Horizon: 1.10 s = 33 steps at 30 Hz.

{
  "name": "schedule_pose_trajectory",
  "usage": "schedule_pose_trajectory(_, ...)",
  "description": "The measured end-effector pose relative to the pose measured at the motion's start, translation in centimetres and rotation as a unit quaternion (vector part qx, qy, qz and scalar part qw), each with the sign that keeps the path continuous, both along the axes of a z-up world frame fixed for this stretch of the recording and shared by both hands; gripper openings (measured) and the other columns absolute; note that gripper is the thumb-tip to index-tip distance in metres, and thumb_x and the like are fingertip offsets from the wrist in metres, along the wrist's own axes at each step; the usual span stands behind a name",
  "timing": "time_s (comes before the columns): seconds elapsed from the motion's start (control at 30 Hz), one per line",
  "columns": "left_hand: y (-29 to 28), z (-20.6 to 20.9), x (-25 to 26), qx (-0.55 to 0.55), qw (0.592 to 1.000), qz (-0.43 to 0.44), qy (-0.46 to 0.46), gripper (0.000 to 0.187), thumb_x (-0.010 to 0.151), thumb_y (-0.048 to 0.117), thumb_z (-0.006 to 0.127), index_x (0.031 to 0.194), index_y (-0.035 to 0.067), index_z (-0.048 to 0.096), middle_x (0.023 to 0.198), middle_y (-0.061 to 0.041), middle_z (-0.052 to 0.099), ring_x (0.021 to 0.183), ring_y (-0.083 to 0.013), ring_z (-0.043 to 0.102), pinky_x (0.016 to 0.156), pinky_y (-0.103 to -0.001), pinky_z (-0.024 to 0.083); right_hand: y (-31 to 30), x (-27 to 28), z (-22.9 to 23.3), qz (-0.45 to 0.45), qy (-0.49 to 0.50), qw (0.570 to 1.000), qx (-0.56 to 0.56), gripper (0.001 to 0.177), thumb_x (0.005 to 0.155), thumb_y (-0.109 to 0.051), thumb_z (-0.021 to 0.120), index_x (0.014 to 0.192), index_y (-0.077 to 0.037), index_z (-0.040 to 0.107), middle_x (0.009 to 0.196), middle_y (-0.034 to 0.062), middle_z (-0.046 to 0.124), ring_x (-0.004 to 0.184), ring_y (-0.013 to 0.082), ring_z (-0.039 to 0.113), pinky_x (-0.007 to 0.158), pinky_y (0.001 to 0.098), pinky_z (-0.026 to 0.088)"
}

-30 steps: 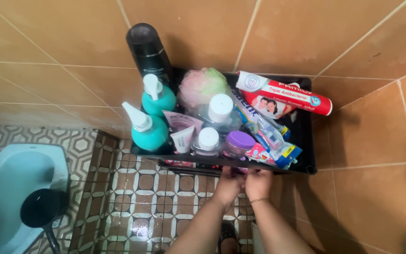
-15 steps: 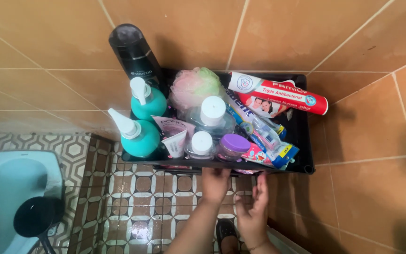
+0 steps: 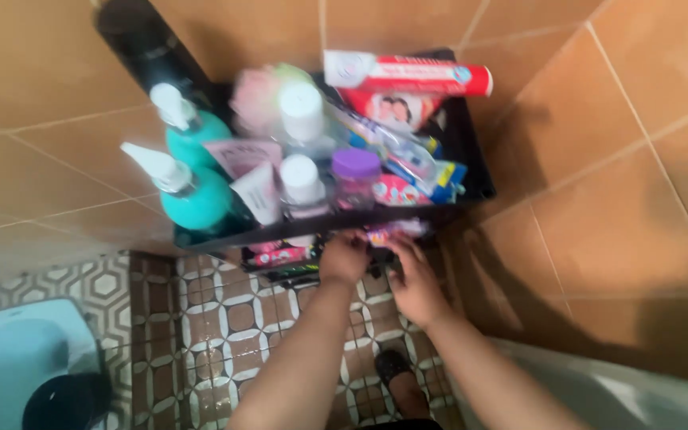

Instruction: The recorder is sorting and organizing various packets of laundry detergent and personal care items in a bathroom shelf.

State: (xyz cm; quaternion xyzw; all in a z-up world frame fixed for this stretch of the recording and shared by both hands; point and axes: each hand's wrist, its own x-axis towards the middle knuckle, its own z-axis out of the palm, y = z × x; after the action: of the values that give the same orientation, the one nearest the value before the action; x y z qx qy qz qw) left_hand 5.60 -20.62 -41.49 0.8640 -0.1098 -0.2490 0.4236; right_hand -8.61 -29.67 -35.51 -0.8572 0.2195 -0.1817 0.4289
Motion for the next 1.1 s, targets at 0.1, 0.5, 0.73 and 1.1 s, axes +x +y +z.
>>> schedule_pose_trajectory(0.1, -0.1, 0.6, 0.7, 0.022, 0.999, -0.033, -0.004, 0.023, 0.092, 0.031, 0.066, 0.106, 0.014, 0.073, 0.101, -0.015, 0.075, 0.093, -0.0347, 0.074, 0.082, -0.044, 0.057, -0.5, 0.8, -2.6, -0.004, -0.004, 0.999, -0.051, 0.077, 0.074, 0.009, 0.062, 0.148, -0.005, 0.044, 0.153, 0.0251, 0.039, 0.144, 0.0433, 0.035, 0.117, 0.0465, 0.033)
schedule_pose_trajectory(0.5, 0.4, 5.6, -2.2, 0.09, 0.996, 0.001, -0.008, 0.03, 0.097, 0.035, 0.06, 0.12, 0.018, 0.069, 0.111, -0.018, 0.072, 0.106, -0.0389, 0.067, 0.089, -0.05, 0.052, 1.0, 2.8, 2.2, 0.082, 0.009, 0.97, -0.229, 0.06, 0.069, 0.004, 0.065, 0.128, -0.011, 0.062, 0.148, 0.0156, 0.048, 0.142, 0.0438, 0.039, 0.12, 0.0493, 0.035)
schedule_pose_trajectory(0.73, 2.3, 3.1, -3.6, -0.151, 0.967, 0.181, -0.1, 0.037, 0.087, 0.017, 0.07, 0.122, 0.006, 0.066, 0.114, -0.014, 0.073, 0.106, -0.0295, 0.071, 0.092, -0.039, 0.054, 2.7, 1.3, 5.0, 0.078, -0.008, 0.975, -0.208, 0.057, 0.073, -0.003, 0.07, 0.128, -0.013, 0.063, 0.151, 0.0165, 0.045, 0.143, 0.0473, 0.032, 0.118, 0.0542, 0.029)
schedule_pose_trajectory(1.1, 18.1, 15.9, -11.2, -0.3, 0.875, 0.38, -0.029, 0.025, 0.097, 0.019, 0.071, 0.118, 0.005, 0.071, 0.102, -0.005, 0.071, 0.088, -0.0132, 0.065, 0.079, -0.029, 0.054, 10.4, -2.4, 18.3, 0.185, -0.1, 0.975, -0.067, 0.046, 0.079, -0.012, 0.079, 0.122, -0.012, 0.065, 0.145, 0.0147, 0.049, 0.134, 0.0394, 0.045, 0.114, 0.0499, 0.036)
